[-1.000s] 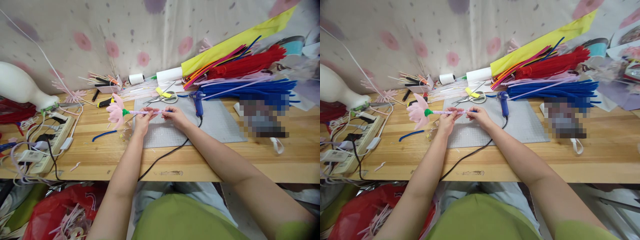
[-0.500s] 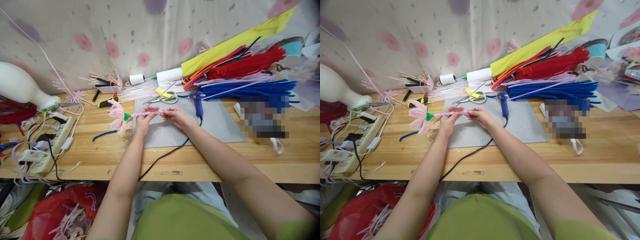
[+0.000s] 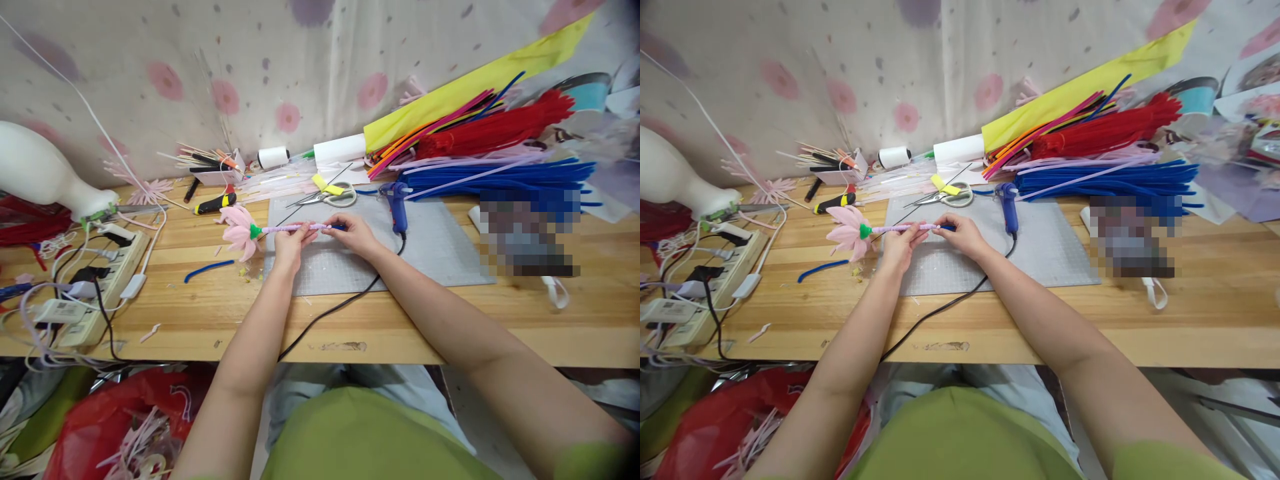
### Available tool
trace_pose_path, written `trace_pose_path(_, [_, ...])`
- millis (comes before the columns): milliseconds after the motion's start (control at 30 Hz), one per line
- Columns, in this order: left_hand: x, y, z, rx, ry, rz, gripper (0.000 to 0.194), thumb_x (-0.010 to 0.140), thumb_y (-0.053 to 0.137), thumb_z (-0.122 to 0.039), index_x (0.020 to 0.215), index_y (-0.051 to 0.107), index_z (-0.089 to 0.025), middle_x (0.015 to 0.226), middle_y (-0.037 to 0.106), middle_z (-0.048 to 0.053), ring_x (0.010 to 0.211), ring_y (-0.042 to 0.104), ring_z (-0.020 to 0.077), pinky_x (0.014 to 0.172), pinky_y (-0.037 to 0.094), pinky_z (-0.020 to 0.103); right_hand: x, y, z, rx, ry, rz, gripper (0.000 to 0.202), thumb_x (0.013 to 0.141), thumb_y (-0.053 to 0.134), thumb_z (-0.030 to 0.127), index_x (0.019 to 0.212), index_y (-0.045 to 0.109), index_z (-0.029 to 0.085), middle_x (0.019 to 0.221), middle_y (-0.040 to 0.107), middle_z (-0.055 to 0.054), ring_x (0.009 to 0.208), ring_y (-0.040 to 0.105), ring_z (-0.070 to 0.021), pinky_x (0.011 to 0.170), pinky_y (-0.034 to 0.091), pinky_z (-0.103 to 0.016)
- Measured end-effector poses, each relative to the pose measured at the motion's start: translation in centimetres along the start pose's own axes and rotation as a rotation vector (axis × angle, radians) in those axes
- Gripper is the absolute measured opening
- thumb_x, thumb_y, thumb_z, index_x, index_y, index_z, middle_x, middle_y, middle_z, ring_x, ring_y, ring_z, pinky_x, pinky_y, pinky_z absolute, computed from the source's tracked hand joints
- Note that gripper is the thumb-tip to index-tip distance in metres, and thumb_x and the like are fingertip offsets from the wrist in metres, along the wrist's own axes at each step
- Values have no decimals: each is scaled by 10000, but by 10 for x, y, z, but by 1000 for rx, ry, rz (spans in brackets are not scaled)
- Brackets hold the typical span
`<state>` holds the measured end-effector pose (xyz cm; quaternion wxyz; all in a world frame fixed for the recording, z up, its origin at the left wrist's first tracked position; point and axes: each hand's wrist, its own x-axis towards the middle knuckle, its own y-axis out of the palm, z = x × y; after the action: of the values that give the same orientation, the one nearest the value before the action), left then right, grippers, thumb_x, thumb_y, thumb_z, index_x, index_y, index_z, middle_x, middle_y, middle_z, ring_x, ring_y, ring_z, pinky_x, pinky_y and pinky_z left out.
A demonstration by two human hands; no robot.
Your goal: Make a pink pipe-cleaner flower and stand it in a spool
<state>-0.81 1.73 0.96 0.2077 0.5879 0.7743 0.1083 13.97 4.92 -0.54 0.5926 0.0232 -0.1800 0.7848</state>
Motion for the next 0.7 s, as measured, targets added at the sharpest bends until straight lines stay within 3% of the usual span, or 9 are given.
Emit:
trace_pose_path(267, [1, -2, 3, 60, 110, 90, 232, 625, 715, -156, 732, 511, -128, 738, 693, 60, 844, 664, 197, 829, 513, 395, -1, 1, -1, 177, 150, -4, 297, 604, 695, 432, 627, 543, 178, 605, 611, 2, 573, 519, -100, 583, 392, -235])
trace_pose_path(500, [-3, -7, -1, 105, 138, 298, 279, 580, 744, -199, 715, 506, -143, 753, 695, 47, 809, 666, 192, 786, 526, 376, 1, -8, 3, 524, 454, 120, 295, 505, 760, 324, 540, 515, 163, 481, 558, 19, 469, 479, -73, 492, 359, -215])
trace_pose_path(700, [-2, -9, -2, 116, 153, 328, 273, 583, 740, -205, 717, 509, -149, 779, 696, 54, 884, 654, 219, 804, 516, 392, 3, -15, 4, 616, 569, 240, 289, 508, 785, 282, 580, 539, 147, 512, 561, 21, 487, 490, -63, 481, 374, -202])
